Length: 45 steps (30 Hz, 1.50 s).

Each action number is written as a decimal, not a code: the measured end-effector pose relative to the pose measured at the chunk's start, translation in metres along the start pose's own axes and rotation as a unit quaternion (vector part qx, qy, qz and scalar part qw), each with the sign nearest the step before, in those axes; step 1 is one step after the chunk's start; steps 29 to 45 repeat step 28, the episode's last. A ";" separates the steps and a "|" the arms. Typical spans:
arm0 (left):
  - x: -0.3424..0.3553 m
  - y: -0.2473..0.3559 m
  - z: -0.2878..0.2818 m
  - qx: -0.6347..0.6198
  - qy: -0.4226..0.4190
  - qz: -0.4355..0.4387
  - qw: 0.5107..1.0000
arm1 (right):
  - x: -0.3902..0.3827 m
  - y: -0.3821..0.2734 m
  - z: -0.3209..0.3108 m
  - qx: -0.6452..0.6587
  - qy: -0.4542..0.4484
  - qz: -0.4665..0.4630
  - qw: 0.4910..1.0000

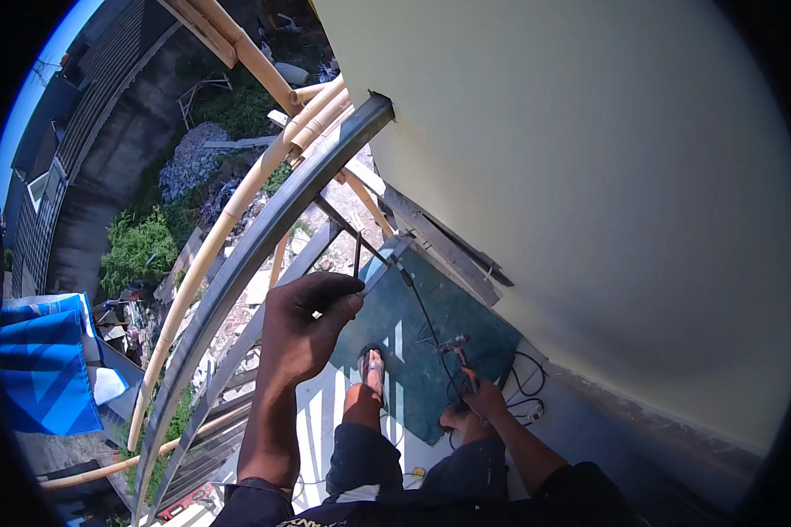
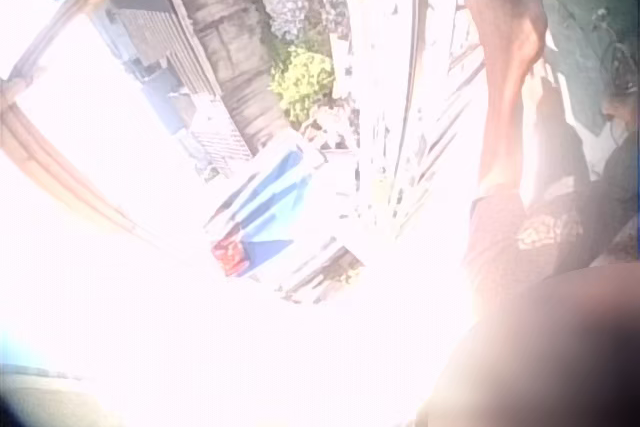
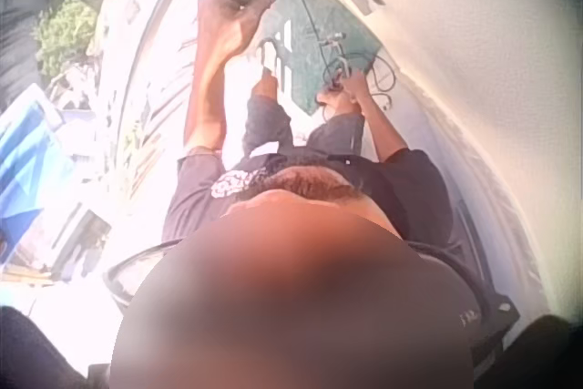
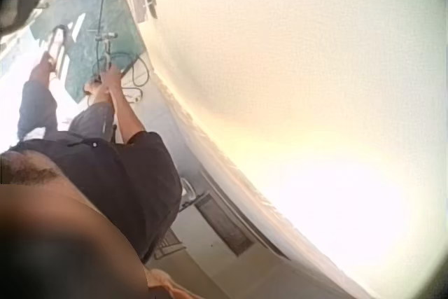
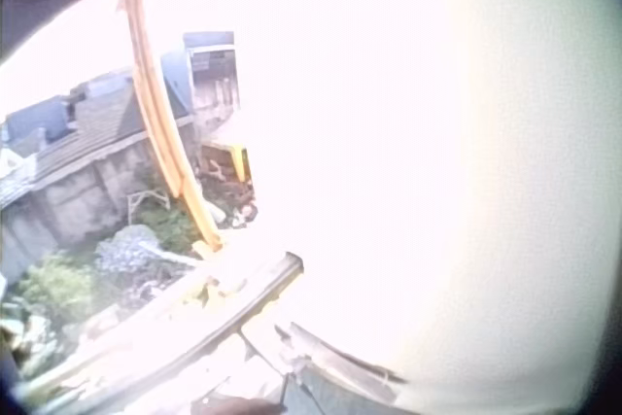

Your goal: Welding a metal railing to a wall and floor on a balcony.

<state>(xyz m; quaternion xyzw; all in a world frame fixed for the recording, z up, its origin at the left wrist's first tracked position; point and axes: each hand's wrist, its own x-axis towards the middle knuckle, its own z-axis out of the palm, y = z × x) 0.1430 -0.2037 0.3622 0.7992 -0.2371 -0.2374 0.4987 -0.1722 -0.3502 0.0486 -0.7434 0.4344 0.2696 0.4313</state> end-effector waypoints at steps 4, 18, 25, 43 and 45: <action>0.089 0.056 -0.059 0.216 0.047 0.106 0.970 | -0.076 -0.045 -0.015 0.006 0.034 0.039 0.999; 0.221 0.082 -0.094 0.178 -0.161 0.130 0.962 | -0.252 -0.207 0.029 0.168 0.124 0.171 0.963; 0.206 0.107 -0.111 0.192 -0.146 0.179 0.954 | -0.300 -0.259 0.022 0.132 0.153 0.126 0.971; 0.196 0.119 -0.122 0.206 -0.137 0.167 0.954 | -0.316 -0.279 0.015 0.163 0.148 0.139 0.965; 0.196 0.119 -0.122 0.206 -0.137 0.167 0.954 | -0.316 -0.279 0.015 0.163 0.148 0.139 0.965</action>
